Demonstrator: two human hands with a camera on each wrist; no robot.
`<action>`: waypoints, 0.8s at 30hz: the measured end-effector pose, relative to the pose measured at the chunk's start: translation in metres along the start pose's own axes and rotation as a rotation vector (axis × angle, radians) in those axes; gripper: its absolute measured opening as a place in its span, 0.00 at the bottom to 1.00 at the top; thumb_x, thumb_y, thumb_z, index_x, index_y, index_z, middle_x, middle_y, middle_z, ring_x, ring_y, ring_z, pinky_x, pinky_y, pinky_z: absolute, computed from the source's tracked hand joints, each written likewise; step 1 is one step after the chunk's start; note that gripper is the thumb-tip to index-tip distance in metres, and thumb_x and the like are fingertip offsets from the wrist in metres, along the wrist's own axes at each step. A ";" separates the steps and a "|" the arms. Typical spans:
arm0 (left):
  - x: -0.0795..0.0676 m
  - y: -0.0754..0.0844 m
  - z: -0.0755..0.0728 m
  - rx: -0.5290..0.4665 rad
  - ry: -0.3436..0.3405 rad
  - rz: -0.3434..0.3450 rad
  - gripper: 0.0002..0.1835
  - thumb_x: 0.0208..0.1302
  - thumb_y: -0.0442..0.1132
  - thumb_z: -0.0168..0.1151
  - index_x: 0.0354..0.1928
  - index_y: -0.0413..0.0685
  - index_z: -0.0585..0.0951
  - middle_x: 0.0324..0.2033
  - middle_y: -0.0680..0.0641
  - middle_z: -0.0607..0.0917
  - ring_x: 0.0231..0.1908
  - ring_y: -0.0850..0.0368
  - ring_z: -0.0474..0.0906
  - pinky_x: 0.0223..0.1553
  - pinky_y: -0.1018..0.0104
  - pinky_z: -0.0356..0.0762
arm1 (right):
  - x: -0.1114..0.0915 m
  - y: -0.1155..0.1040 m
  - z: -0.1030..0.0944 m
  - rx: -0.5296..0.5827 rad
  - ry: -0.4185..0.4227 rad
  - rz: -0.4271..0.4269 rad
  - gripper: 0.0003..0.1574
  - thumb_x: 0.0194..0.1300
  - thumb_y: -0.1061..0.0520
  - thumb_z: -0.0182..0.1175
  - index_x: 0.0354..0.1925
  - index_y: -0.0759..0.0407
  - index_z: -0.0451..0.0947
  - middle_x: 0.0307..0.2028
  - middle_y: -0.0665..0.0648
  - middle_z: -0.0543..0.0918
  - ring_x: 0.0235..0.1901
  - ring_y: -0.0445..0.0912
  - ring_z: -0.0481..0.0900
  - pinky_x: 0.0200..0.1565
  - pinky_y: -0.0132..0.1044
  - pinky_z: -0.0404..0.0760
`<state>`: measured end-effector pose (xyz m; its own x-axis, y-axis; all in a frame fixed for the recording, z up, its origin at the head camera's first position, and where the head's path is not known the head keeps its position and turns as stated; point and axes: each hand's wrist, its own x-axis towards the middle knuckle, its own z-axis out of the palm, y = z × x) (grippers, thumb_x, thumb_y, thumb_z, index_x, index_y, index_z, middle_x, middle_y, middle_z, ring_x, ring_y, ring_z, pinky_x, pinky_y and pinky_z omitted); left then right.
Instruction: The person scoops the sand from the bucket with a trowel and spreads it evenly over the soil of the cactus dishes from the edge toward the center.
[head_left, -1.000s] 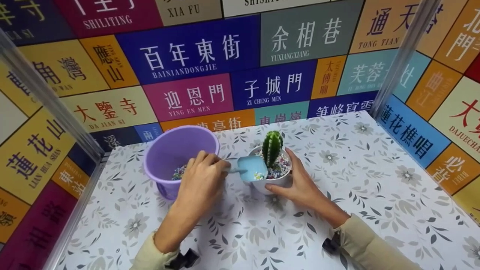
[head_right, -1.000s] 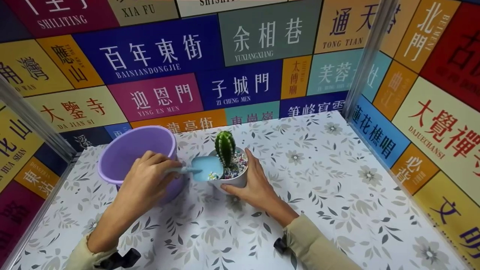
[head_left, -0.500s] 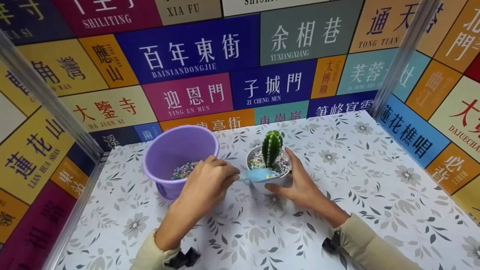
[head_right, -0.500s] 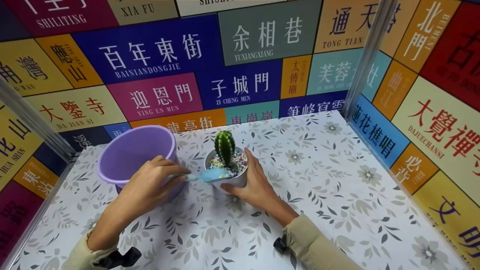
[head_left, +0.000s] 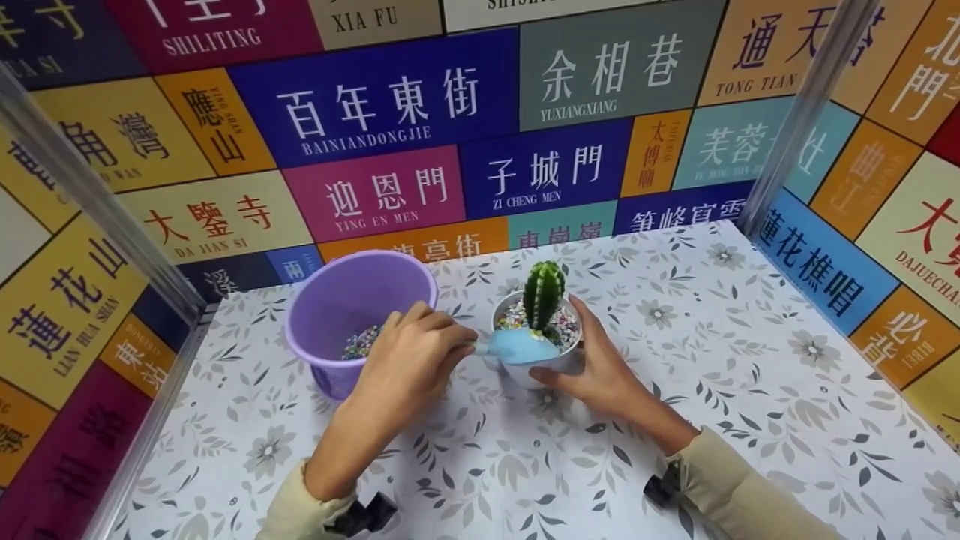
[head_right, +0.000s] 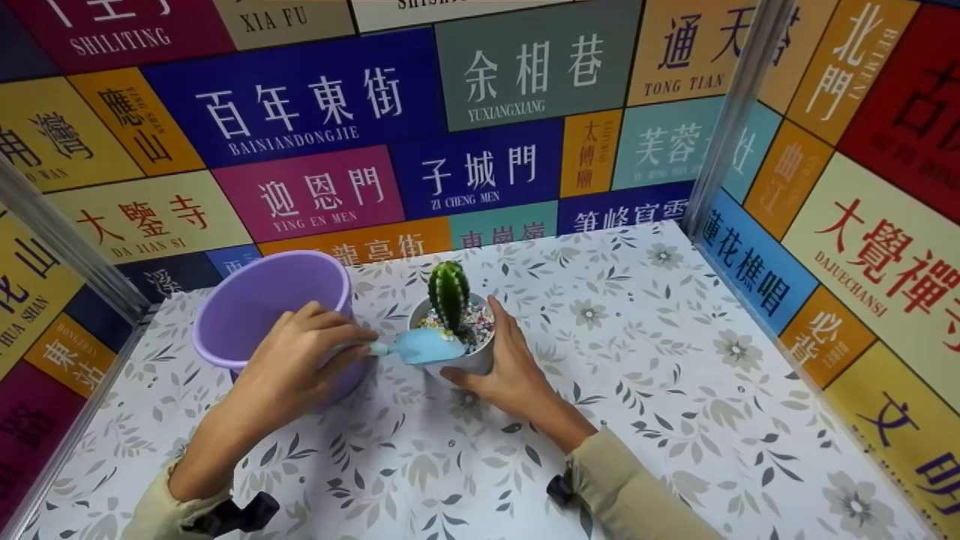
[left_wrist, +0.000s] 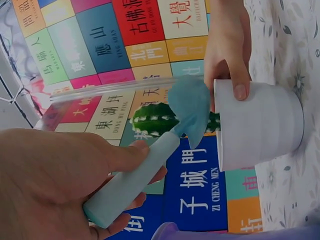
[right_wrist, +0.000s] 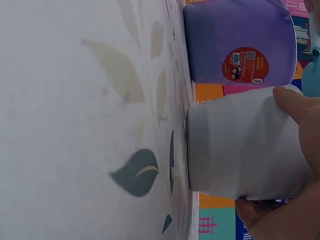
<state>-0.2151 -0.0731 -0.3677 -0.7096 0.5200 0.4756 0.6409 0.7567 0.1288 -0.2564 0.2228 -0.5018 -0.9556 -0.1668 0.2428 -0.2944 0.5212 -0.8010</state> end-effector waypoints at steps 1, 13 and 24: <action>0.000 -0.001 0.000 0.002 0.009 -0.002 0.08 0.71 0.41 0.73 0.48 0.56 0.94 0.43 0.52 0.93 0.46 0.51 0.81 0.45 0.56 0.72 | 0.000 0.000 0.000 -0.007 0.000 0.000 0.85 0.53 0.32 0.83 0.88 0.50 0.40 0.87 0.66 0.48 0.84 0.68 0.53 0.78 0.74 0.55; 0.001 -0.003 -0.001 0.101 0.073 -0.040 0.08 0.69 0.37 0.75 0.48 0.53 0.93 0.44 0.49 0.93 0.48 0.47 0.80 0.46 0.54 0.74 | -0.003 -0.003 0.000 0.005 -0.008 0.023 0.84 0.55 0.31 0.82 0.89 0.47 0.38 0.88 0.64 0.45 0.86 0.65 0.50 0.80 0.72 0.52; -0.001 -0.017 0.001 0.137 0.188 -0.068 0.10 0.68 0.33 0.74 0.48 0.51 0.93 0.45 0.47 0.92 0.48 0.45 0.80 0.46 0.53 0.76 | -0.002 -0.003 0.000 0.024 -0.010 0.020 0.82 0.56 0.32 0.81 0.89 0.45 0.37 0.88 0.63 0.44 0.86 0.65 0.47 0.81 0.72 0.50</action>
<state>-0.2252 -0.0864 -0.3713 -0.6741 0.3929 0.6254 0.5388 0.8408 0.0526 -0.2532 0.2217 -0.4996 -0.9611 -0.1649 0.2217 -0.2753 0.5041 -0.8186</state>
